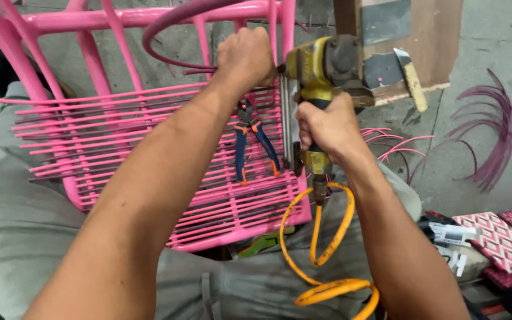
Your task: The recorder is weaving and securing pink plastic straps onto a metal chair frame using a pneumatic nail gun and pliers.
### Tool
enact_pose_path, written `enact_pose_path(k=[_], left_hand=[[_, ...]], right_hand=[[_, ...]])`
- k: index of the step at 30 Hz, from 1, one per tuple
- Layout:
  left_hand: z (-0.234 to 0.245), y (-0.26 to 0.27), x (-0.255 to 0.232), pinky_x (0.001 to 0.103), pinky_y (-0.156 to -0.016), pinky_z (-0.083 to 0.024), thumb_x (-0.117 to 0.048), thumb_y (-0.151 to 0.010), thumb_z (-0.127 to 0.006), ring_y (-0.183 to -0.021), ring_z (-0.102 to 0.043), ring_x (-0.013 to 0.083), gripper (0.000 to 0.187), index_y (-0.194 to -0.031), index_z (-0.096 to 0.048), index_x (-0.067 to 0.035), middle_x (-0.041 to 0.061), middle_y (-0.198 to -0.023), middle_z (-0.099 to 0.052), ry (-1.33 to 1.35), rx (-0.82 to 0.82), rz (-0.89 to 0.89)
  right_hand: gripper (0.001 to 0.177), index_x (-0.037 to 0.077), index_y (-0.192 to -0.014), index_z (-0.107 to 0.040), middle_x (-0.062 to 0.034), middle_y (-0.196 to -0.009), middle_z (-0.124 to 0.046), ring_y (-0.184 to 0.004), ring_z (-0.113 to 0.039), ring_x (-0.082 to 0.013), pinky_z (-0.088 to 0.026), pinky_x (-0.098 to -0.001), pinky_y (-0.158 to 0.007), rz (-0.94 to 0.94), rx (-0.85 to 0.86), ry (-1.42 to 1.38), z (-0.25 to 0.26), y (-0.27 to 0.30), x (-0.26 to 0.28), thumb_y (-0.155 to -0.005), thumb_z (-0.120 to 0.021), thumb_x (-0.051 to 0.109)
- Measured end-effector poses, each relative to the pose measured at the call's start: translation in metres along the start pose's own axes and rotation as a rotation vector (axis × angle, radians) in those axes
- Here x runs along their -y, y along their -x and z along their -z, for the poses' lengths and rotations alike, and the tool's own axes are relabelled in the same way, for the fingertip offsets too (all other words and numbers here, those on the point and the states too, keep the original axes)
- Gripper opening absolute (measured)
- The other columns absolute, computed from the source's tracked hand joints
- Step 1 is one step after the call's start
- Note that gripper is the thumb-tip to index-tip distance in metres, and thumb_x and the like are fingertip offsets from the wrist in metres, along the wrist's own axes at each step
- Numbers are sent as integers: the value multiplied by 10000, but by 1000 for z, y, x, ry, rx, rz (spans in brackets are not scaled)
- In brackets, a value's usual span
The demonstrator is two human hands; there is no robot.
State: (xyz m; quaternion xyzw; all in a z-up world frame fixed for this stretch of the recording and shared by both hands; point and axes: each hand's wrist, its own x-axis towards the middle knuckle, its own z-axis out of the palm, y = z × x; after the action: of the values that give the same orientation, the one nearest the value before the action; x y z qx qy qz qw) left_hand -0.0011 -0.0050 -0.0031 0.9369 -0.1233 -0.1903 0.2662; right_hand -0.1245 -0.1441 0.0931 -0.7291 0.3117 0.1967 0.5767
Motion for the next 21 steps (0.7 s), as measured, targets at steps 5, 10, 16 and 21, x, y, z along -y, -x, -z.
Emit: enact_pose_path(k=[5,10,16,21], left_hand=[[2,-9,1,530,-862,-569,-152,-697,-770,-997,-702,464,285,-954,-763,-27,290,-1007,-718,-8,5,12],[5,-4,-4,537,-881,-566,-178,-727,-763,-1020,-701,460,307,-991,-763,-22,297,-1028,-716,-6,-17,13],[8,-4,-1,531,-906,-561,-167,-714,-762,-1050,-694,457,352,-1034,-755,-23,296,-1071,-707,-43,45,88],[8,-1,-1,518,-948,-561,-121,-717,-723,-1115,-684,446,347,-1048,-760,-24,299,-1130,-708,-19,116,127]], right_hand=[[212,-45,-652,-587,-79,-521,-560,-385,-528,-177,-443,-357,-368,43,-35,21,-3,2,7,-828,-652,53],[250,-44,-622,-616,-95,-511,-575,-379,-536,-178,-445,-361,-367,106,-46,43,0,3,1,-834,-662,81],[137,29,-727,-586,-54,-539,-547,-398,-535,-169,-450,-352,-381,93,13,-129,19,17,-22,-831,-671,50],[136,-10,-763,-545,-39,-573,-499,-419,-527,-167,-461,-347,-392,106,-13,-289,43,40,-35,-852,-642,24]])
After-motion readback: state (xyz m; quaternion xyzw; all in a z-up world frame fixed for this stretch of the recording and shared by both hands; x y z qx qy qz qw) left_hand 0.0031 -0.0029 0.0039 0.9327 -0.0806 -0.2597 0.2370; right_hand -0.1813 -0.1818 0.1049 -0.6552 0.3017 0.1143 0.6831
